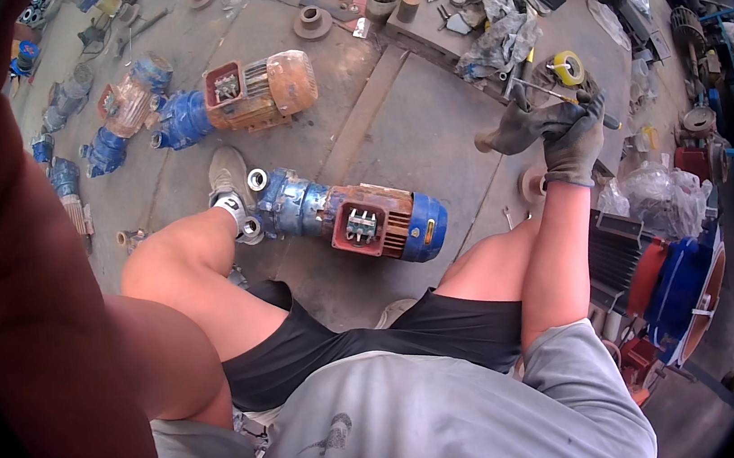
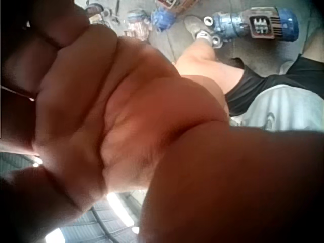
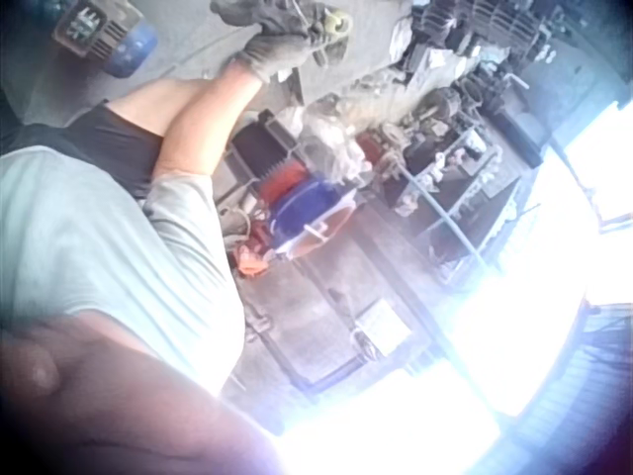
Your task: The person is cleaning several blue electric motors in a workshop. They use a screwdriver to remove the end caps and then wipe the motors with a cloth.
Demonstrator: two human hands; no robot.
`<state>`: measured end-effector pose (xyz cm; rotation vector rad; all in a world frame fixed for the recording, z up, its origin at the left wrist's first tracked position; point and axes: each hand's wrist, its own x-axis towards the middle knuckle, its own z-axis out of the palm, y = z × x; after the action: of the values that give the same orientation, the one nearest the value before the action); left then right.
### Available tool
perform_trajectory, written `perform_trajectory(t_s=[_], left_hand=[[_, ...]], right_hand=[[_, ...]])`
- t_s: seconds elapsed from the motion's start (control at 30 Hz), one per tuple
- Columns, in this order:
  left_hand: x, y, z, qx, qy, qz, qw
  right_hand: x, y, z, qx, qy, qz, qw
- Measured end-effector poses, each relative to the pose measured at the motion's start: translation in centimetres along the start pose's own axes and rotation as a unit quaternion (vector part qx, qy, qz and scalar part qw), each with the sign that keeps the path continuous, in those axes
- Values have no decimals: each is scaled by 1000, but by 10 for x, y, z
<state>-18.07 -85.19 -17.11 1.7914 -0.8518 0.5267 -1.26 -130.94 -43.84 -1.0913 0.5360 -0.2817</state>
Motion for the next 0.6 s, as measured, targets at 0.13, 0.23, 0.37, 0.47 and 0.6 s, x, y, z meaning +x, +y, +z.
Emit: perform_trajectory(t_s=[0.13,0.23,0.37,0.47,0.6], left_hand=[[2,-6,1,-7,-18,-7,1000],[2,-16,-1,20,-31,-31,999],[-25,-77,33,135,-78,-165,974],[-54,-75,49,386,-340,-290,807],[-73,-75,95,202,-457,-409,764]], right_hand=[[-10,7,7,32,-37,3,999],[-18,13,22,-39,-18,20,999],[-41,-8,5,-321,-100,-5,942],[-64,16,28,-447,-180,-108,869],[-96,22,39,-380,-205,-10,902]])
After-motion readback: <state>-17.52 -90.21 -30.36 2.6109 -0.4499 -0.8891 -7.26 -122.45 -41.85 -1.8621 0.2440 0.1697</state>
